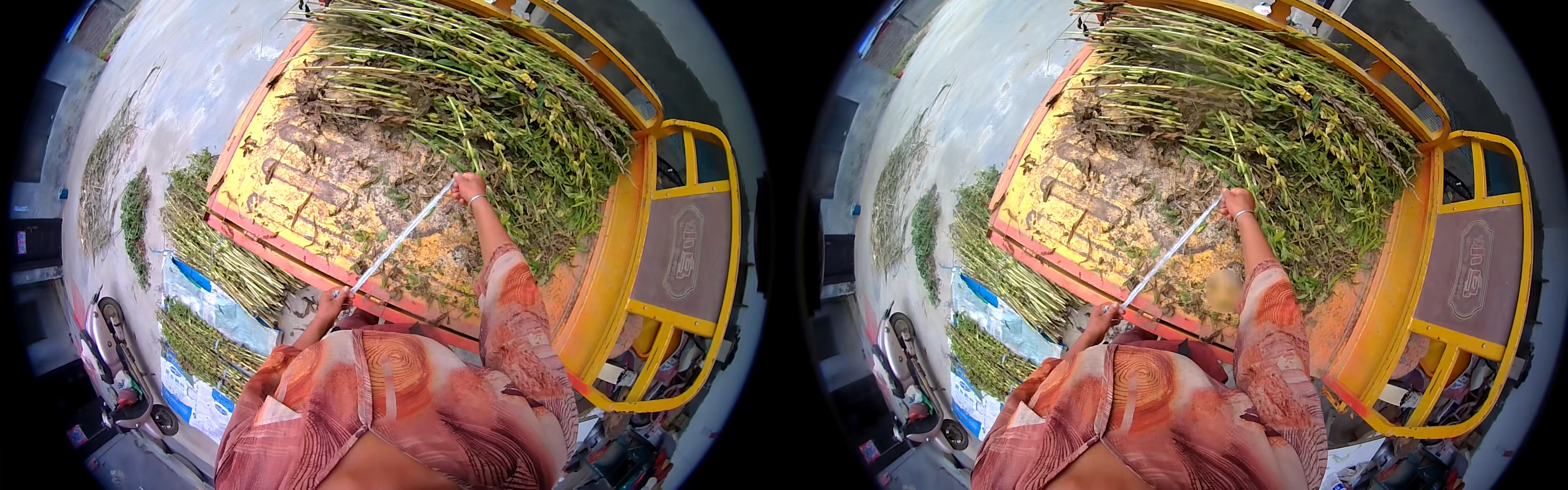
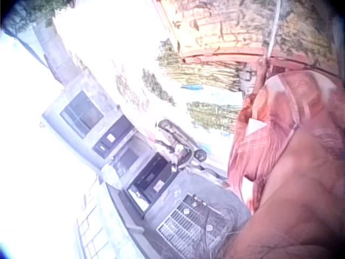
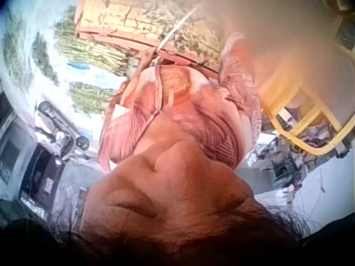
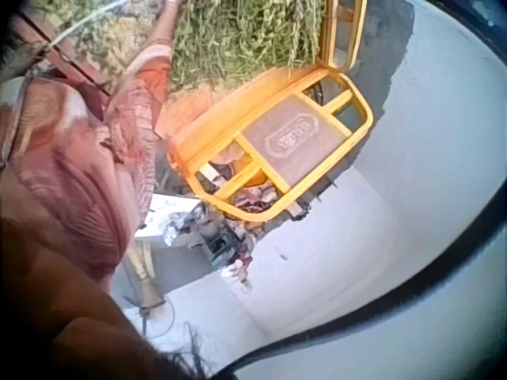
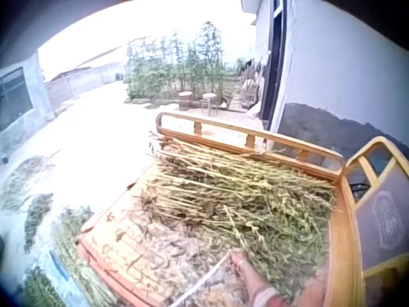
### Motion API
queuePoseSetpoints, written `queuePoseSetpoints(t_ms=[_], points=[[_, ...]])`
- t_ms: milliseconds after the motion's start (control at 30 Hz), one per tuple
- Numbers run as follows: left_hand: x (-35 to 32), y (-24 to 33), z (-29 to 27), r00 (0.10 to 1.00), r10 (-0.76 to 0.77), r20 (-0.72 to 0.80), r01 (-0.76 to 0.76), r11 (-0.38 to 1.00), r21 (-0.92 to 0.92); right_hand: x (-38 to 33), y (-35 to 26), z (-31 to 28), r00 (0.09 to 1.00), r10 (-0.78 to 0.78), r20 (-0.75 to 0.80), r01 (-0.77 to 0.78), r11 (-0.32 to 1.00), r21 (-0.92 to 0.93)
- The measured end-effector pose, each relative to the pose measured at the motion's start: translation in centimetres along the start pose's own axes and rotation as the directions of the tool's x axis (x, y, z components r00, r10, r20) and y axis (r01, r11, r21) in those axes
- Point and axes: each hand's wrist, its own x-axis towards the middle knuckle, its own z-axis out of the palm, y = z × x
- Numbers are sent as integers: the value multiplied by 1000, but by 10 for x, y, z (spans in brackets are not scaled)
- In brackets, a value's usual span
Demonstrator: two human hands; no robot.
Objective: The person gathers long green plant stalks from a yellow cart bed and arranges them into bundles. Using a thin strip of material, the person ties the stalks together and places the finished bundles onto a white tarp on the ground. The process is repeated multiple times throughout the video.
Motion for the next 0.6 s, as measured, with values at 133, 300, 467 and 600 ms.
queuePoseSetpoints(t_ms=[133, 300, 467, 600], points=[[41, -32, 34, 979, 195, 61, -202, 885, 419, 89, 1, 22, 972, -206, 115, 234, 781, -579], [59, -33, 57, 943, 272, 192, -331, 711, 620, 132, 21, 45, 926, -375, 36, 284, 632, -721], [58, -6, 66, 932, 108, 345, -296, 776, 557, 160, 24, 25, 951, -289, -109, 170, 786, -595], [35, -12, 65, 927, 81, 367, -257, 849, 462, 139, 16, 18, 995, -79, -61, 49, 921, -386]])
